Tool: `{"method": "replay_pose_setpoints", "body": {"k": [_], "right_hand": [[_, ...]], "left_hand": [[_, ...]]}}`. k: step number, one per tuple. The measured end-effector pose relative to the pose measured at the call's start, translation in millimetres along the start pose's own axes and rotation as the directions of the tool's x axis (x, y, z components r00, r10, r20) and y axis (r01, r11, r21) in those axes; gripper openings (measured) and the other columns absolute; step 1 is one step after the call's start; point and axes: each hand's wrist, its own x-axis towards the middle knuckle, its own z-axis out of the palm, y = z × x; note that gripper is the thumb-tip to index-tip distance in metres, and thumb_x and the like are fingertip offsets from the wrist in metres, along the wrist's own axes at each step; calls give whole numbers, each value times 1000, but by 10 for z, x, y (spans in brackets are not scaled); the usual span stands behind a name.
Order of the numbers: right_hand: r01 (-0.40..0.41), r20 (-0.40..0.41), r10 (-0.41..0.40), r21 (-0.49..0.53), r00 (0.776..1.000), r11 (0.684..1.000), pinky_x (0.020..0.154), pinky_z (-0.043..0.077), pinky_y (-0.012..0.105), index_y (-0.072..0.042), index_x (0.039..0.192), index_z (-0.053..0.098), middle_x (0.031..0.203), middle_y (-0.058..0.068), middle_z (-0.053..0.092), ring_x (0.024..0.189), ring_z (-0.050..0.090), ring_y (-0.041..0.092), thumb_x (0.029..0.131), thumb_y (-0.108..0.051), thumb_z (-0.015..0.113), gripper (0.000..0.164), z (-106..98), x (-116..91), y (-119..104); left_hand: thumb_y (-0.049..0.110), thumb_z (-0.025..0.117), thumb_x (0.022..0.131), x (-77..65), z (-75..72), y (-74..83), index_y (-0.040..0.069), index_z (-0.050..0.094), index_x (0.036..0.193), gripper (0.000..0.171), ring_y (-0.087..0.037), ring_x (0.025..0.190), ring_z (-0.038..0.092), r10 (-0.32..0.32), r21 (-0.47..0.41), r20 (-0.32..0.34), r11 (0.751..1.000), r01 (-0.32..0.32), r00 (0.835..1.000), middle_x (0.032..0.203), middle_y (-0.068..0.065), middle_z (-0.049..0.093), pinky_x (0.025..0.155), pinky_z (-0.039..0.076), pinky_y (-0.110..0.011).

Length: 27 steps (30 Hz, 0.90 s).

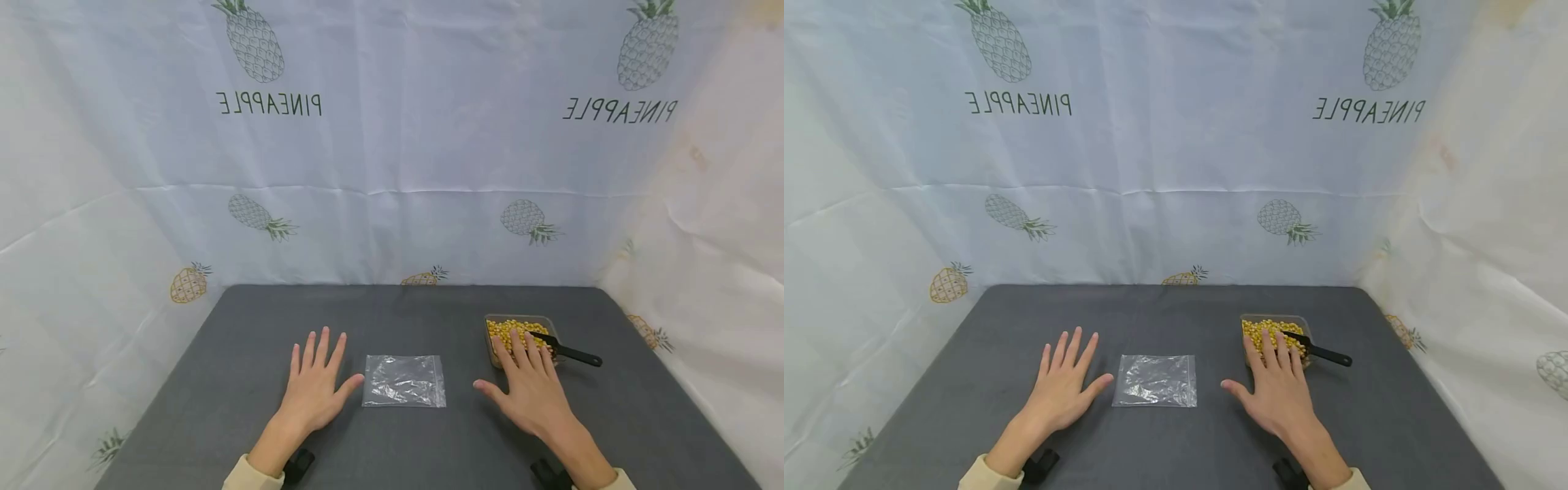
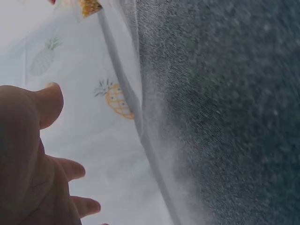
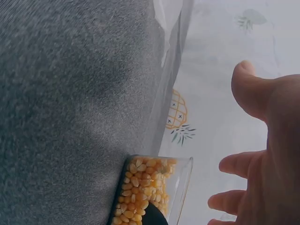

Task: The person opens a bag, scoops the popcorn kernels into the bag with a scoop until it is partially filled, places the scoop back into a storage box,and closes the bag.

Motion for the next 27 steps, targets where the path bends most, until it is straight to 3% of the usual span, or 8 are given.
{"method": "replay_pose_setpoints", "body": {"k": [8,19,27], "right_hand": [[-3,-10,3,15,1000,1000,116,9,66,-6,158,35,163,29,20,150,12,51,95,-68,53,90,-9,10,-69],[3,-19,-3,36,1000,999,116,19,64,-1,154,42,158,32,30,147,22,51,97,-61,57,84,-27,38,-176],[76,-142,-74,11,987,997,100,42,63,2,134,62,135,29,57,128,52,48,94,-35,74,56,-35,49,-327]], "left_hand": [[54,53,102,10,-15,43,9,28,161,78,-44,153,5,28,-36,-29,999,-29,999,167,-23,11,119,0,-62],[48,54,103,39,-16,108,4,41,154,69,-45,149,26,66,-15,-115,998,-68,991,158,-27,33,118,18,-61],[41,59,102,61,37,148,0,50,147,61,-45,141,38,114,-26,-140,993,-118,984,150,-26,46,114,27,-61]]}}
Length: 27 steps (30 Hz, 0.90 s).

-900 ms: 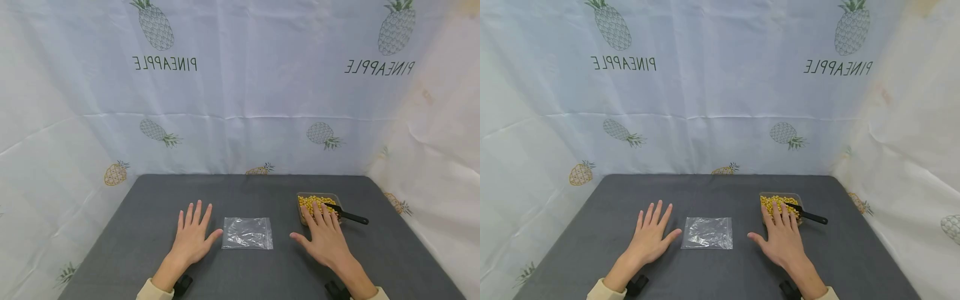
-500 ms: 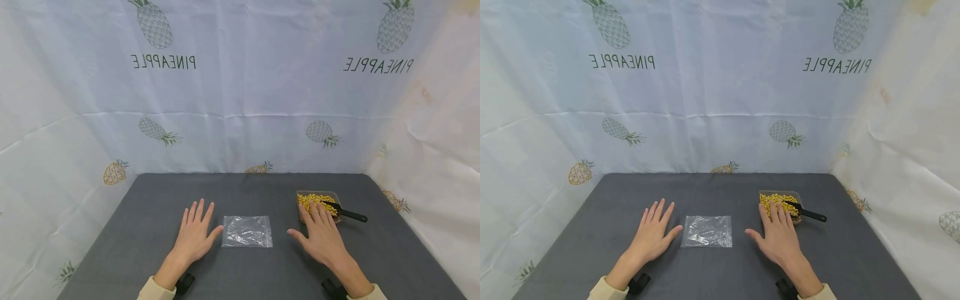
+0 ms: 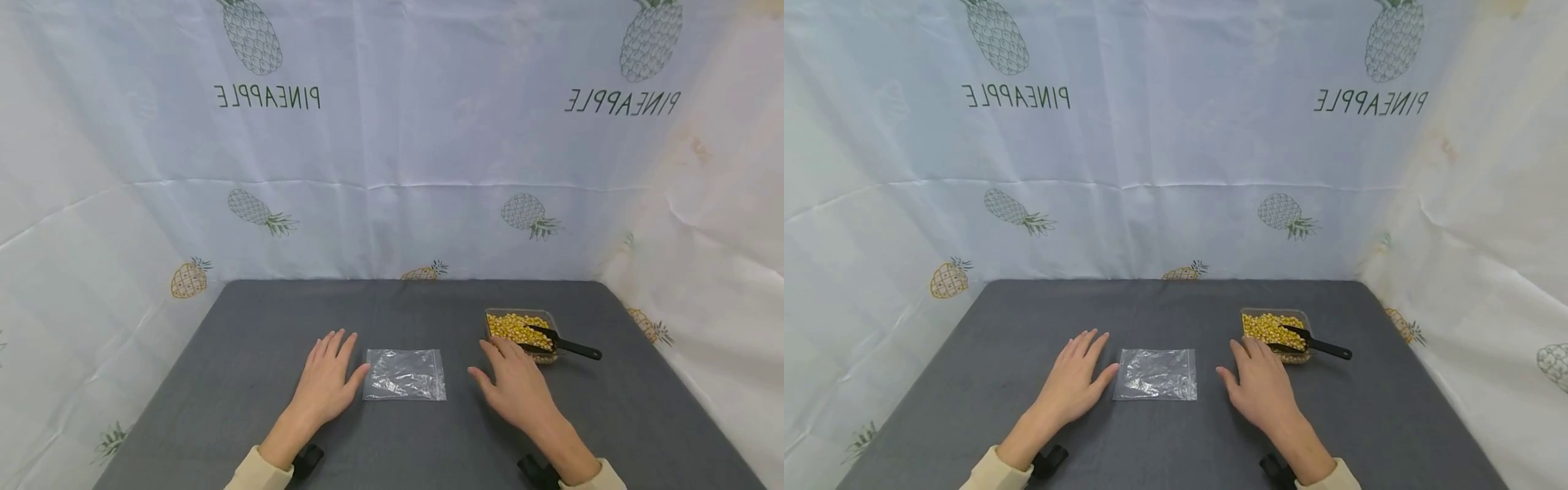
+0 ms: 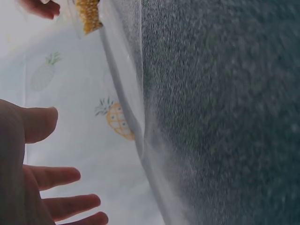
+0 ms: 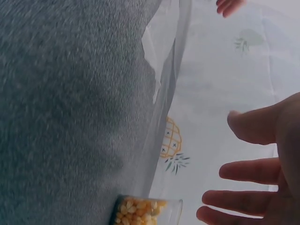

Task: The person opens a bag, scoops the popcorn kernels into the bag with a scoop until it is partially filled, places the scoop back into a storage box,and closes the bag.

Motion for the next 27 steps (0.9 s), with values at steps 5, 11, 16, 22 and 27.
{"method": "replay_pose_setpoints", "body": {"k": [5,11,16,22,27], "right_hand": [[16,-53,-16,-2,998,1000,91,51,55,1,122,70,119,20,67,112,63,39,91,-27,78,42,42,33,-73],[-61,5,61,73,998,995,82,54,52,-2,116,72,112,16,69,104,66,36,92,-25,77,33,102,59,-112],[-105,59,97,137,994,985,77,55,50,-4,115,74,110,14,70,96,68,32,92,-24,77,30,153,111,-125],[-143,101,124,213,987,967,75,55,46,-2,114,74,104,12,71,90,69,27,92,-24,77,31,204,170,-132],[-185,155,146,278,977,943,74,55,44,-3,114,74,100,9,71,85,67,21,93,-24,75,30,246,215,-157]], "left_hand": [[39,61,101,47,44,36,-1,52,145,60,-44,139,42,7,-9,1,1000,-7,1000,147,-25,48,112,31,-61],[37,63,100,97,77,99,0,52,144,59,-43,134,46,-9,-45,31,999,11,999,144,-24,50,105,38,-61],[34,64,100,137,90,150,2,56,141,53,-40,129,51,30,-53,10,998,-29,1000,139,-20,55,101,43,-59],[31,65,99,172,115,192,2,59,137,48,-38,124,55,52,-48,1,998,-52,999,134,-17,58,96,47,-56],[31,66,99,165,139,189,2,59,136,48,-37,122,57,35,-62,23,997,-34,999,133,-17,58,94,49,-55]]}}
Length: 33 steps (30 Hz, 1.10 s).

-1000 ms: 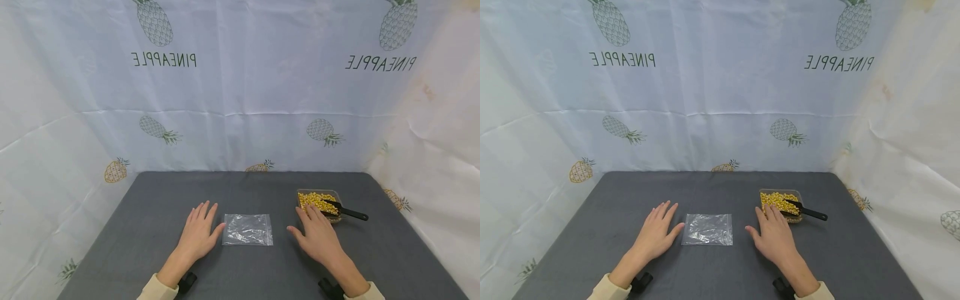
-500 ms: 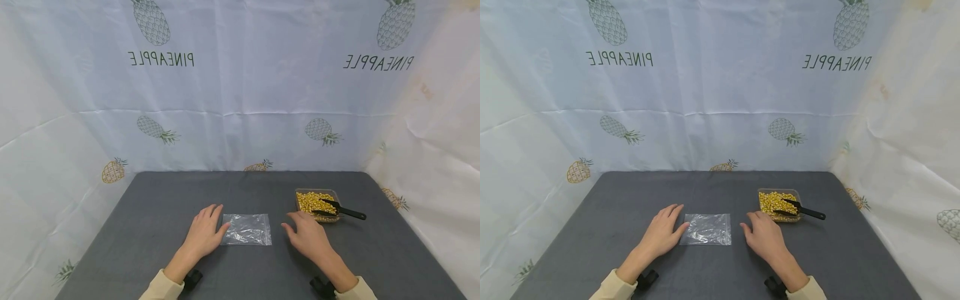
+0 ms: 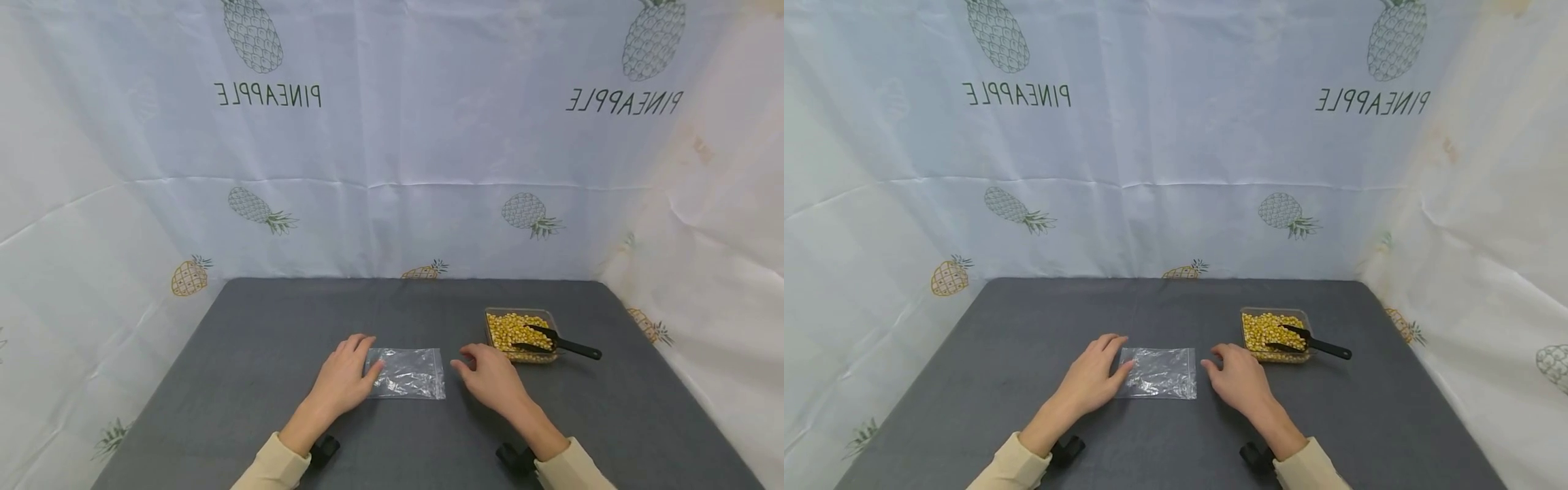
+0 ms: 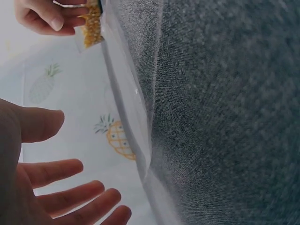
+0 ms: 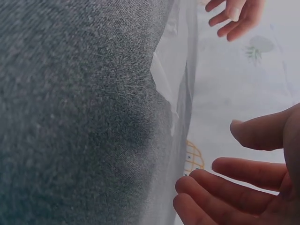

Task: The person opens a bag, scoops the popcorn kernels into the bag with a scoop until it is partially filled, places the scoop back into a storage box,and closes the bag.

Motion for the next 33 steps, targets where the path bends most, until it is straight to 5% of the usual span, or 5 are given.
{"method": "replay_pose_setpoints", "body": {"k": [13,33], "right_hand": [[-33,41,27,159,999,987,76,53,41,-6,105,75,91,0,70,83,64,14,93,-21,75,19,133,106,34],[-88,161,56,198,985,976,63,50,36,-6,88,75,78,-1,66,69,58,12,90,-19,77,13,232,237,31]], "left_hand": [[29,68,98,43,45,-19,3,61,134,45,-35,119,59,-45,-141,58,989,53,997,130,-15,58,89,51,-56],[26,75,93,49,111,-15,1,63,129,45,-30,104,62,-128,-298,141,940,165,982,121,-14,61,83,50,-49]]}}
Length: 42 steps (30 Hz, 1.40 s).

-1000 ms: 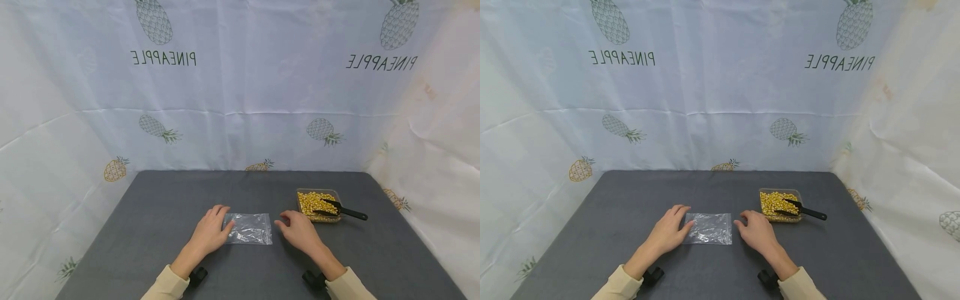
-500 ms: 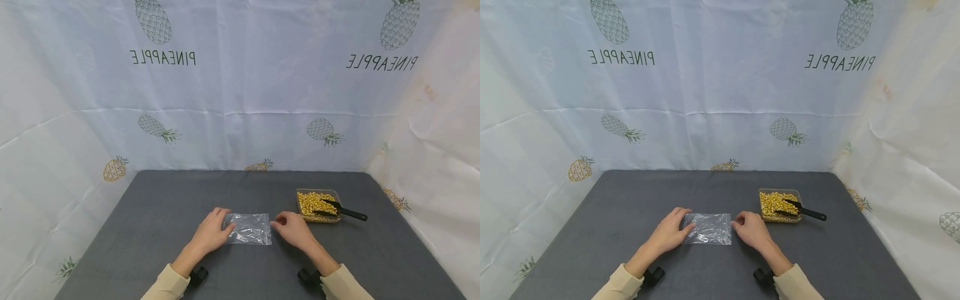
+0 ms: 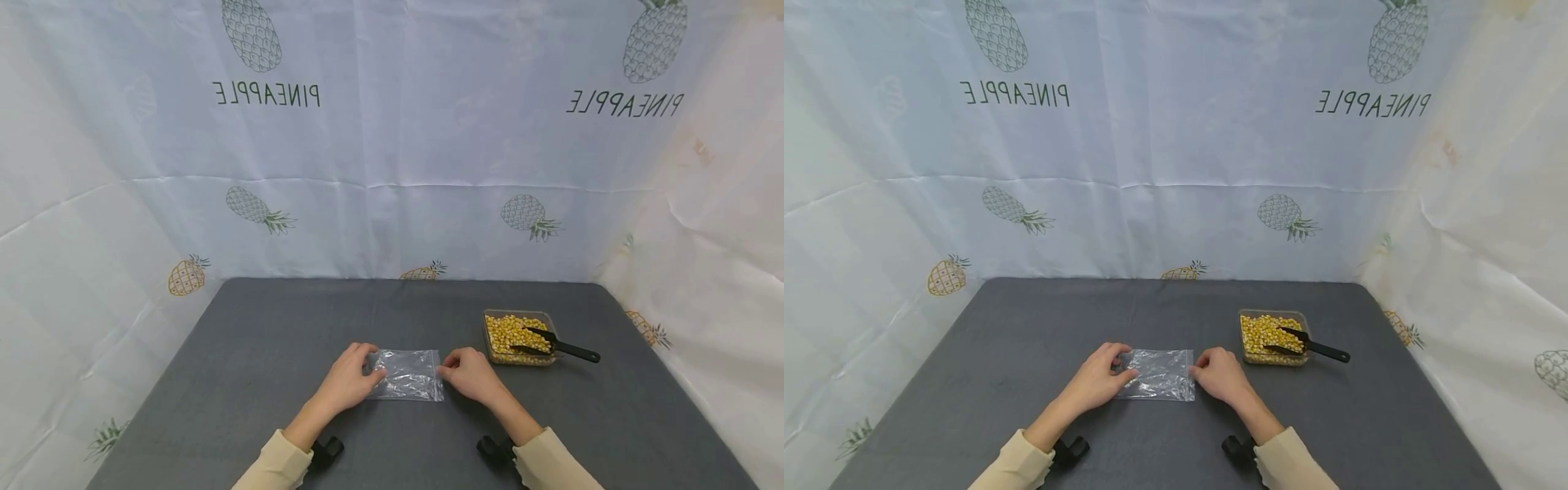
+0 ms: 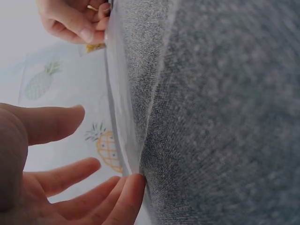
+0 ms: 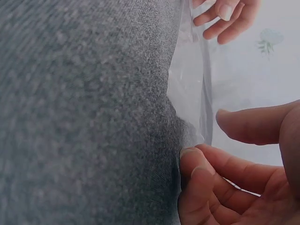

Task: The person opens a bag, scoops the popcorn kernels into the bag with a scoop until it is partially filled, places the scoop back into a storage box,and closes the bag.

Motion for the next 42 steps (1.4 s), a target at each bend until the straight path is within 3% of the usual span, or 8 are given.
{"method": "replay_pose_setpoints", "body": {"k": [8,14,26,35,42], "right_hand": [[-58,62,50,134,997,989,52,50,32,-4,89,74,71,1,64,59,59,15,89,-16,78,13,47,19,3],[-69,74,54,212,996,975,50,50,33,-3,89,73,72,3,65,59,61,16,89,-12,76,9,78,24,34],[-85,100,51,379,994,922,55,50,32,0,93,72,73,4,64,61,60,16,94,-9,71,10,34,28,36],[-51,134,-15,475,991,878,59,53,33,2,100,71,75,5,64,64,60,18,96,-15,70,17,-37,17,33],[-43,142,-40,536,989,843,60,54,34,3,101,71,74,6,65,64,60,18,96,-16,72,20,-61,13,-21]], "left_hand": [[20,78,89,16,-9,-44,-1,63,125,43,-31,104,61,-59,-86,8,995,59,998,117,-15,60,84,51,-49],[17,79,88,19,-29,-34,-1,64,125,43,-30,105,61,-84,-99,28,991,86,996,117,-14,60,86,51,-49],[17,79,88,30,3,6,-2,62,127,46,-31,104,61,-81,-55,44,995,84,996,120,-15,59,85,51,-49],[19,80,88,37,44,16,-2,63,127,48,-27,99,60,-81,-39,49,996,83,995,119,-13,58,81,51,-44],[20,79,87,57,66,69,-1,66,122,43,-38,118,54,-45,-10,51,999,46,998,123,-17,60,95,46,-53]]}}
